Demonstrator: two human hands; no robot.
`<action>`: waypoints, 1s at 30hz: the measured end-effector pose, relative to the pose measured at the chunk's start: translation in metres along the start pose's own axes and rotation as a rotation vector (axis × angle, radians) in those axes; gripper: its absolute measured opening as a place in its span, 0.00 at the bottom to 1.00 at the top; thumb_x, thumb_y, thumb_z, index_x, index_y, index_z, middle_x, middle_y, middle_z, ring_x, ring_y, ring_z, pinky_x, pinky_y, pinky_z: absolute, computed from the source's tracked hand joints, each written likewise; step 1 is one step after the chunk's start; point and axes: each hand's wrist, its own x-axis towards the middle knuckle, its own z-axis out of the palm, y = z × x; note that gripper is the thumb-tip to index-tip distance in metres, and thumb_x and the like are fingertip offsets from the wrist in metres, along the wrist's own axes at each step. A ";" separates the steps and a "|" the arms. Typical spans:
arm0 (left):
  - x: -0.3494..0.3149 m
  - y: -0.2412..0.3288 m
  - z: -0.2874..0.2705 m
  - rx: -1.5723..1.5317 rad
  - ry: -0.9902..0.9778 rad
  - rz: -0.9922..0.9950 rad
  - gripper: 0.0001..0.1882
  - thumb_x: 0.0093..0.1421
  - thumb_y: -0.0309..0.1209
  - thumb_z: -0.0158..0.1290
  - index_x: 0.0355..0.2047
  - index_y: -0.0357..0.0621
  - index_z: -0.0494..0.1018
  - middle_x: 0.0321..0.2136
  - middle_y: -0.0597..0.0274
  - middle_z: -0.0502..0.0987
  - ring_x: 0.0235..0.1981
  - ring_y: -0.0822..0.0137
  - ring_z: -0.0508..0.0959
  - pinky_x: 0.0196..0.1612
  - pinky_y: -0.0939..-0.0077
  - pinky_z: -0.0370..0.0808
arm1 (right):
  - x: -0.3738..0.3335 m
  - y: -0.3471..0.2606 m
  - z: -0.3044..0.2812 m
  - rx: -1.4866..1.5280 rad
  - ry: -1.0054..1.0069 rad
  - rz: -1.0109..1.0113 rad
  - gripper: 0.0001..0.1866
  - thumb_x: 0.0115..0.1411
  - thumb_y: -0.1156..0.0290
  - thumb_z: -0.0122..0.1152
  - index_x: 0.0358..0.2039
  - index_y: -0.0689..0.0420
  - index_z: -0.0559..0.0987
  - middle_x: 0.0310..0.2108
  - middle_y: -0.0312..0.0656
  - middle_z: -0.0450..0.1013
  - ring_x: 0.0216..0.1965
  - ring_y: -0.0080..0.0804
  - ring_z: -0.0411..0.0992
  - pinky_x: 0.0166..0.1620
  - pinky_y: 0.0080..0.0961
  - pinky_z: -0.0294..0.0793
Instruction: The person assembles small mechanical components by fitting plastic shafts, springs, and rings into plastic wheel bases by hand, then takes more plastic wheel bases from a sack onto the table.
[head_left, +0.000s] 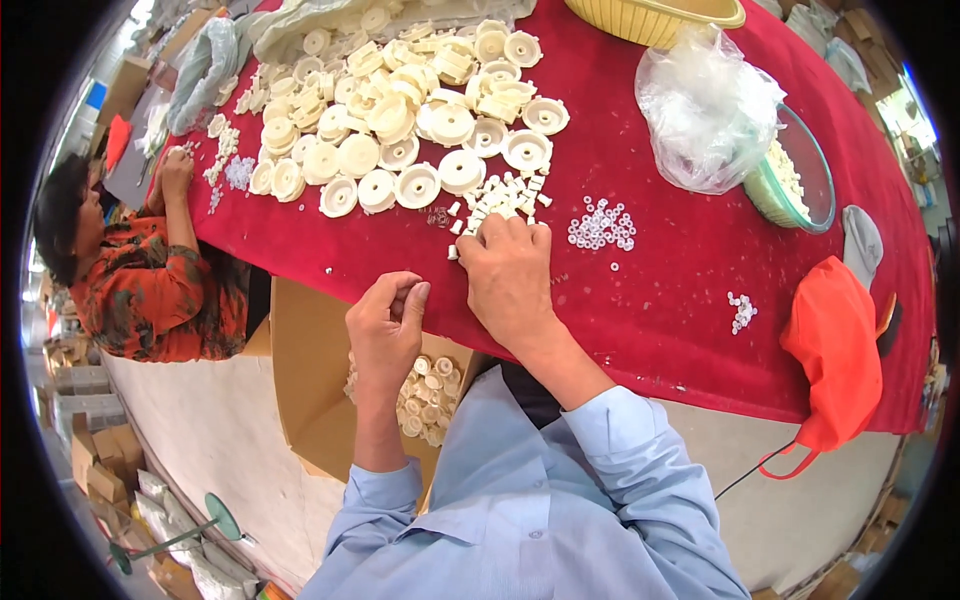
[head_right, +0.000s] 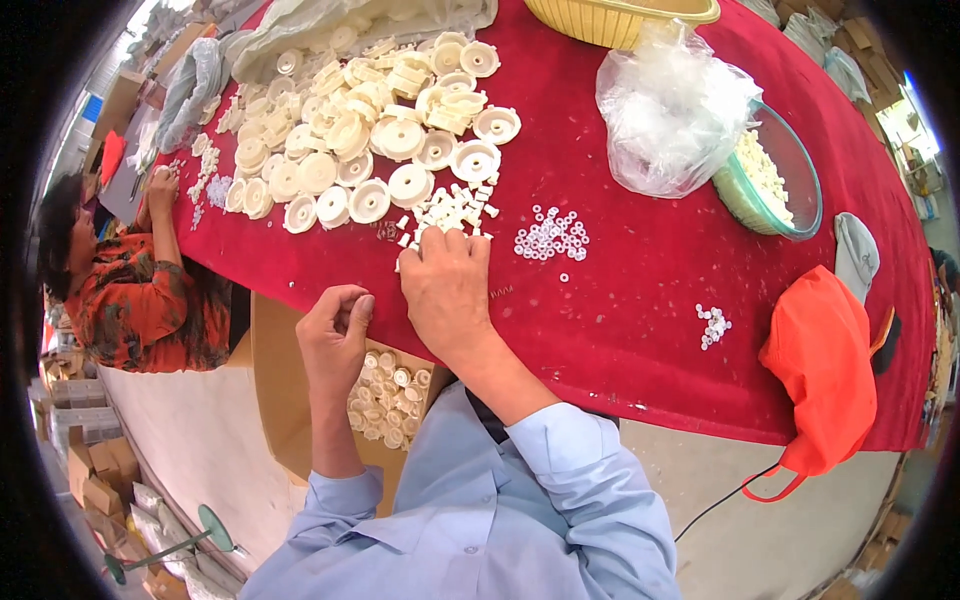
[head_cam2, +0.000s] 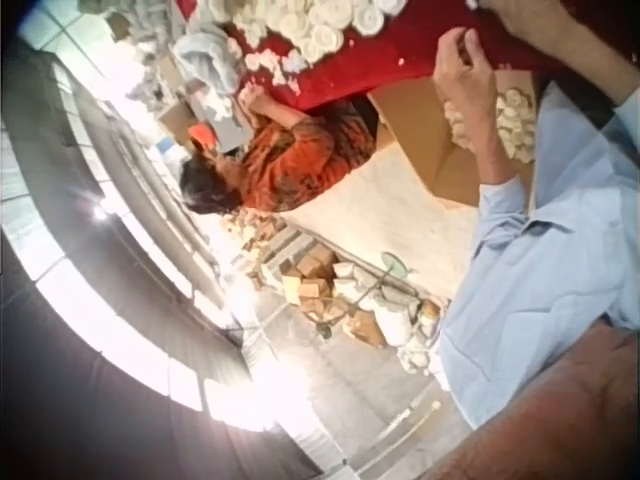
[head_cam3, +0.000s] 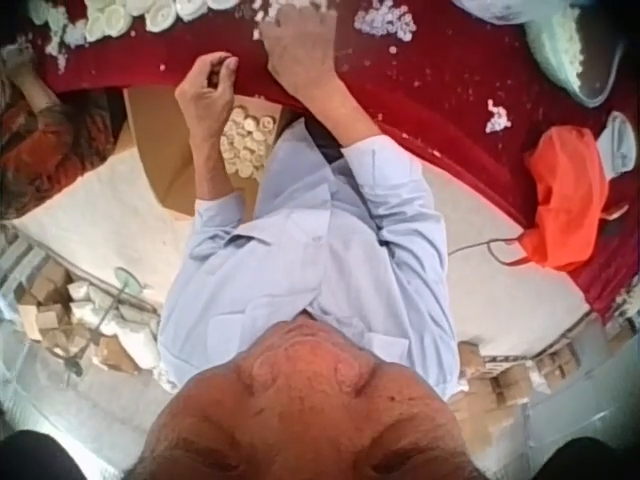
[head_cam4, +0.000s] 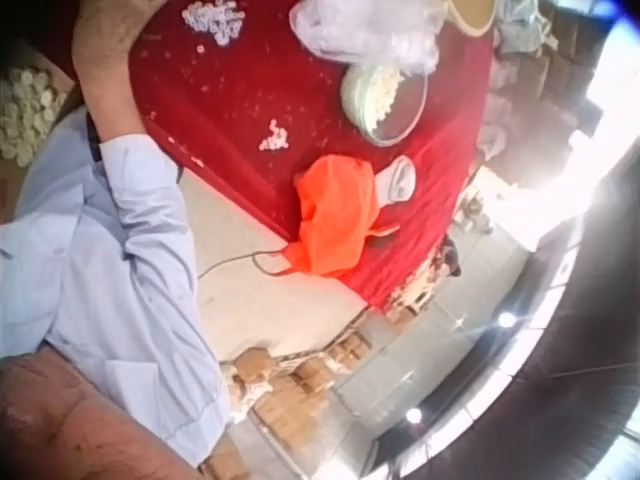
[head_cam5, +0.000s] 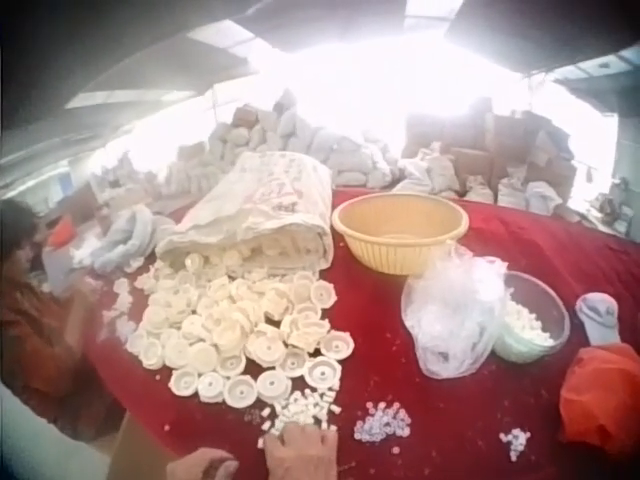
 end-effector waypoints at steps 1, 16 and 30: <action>-0.001 -0.002 0.003 -0.003 -0.007 0.003 0.04 0.64 0.23 0.63 0.37 0.35 0.80 0.25 0.63 0.80 0.22 0.79 0.73 0.26 0.81 0.71 | 0.000 -0.001 0.001 -0.025 0.015 -0.004 0.02 0.51 0.73 0.64 0.27 0.52 0.81 0.31 0.40 0.70 0.39 0.38 0.70 0.45 0.40 0.62; -0.004 0.045 0.091 0.055 -0.167 0.282 0.10 0.57 0.24 0.66 0.39 0.40 0.80 0.37 0.57 0.78 0.33 0.59 0.80 0.34 0.65 0.77 | -0.059 0.056 -0.099 0.688 0.198 0.665 0.07 0.62 0.81 0.65 0.41 0.64 0.81 0.29 0.36 0.79 0.28 0.17 0.73 0.32 0.18 0.73; -0.014 0.052 0.093 -0.262 -0.195 0.179 0.08 0.58 0.16 0.64 0.37 0.36 0.79 0.33 0.59 0.82 0.32 0.73 0.80 0.35 0.79 0.77 | -0.071 0.050 -0.089 0.958 0.077 0.703 0.06 0.66 0.77 0.65 0.42 0.63 0.82 0.28 0.31 0.78 0.27 0.11 0.69 0.30 0.13 0.69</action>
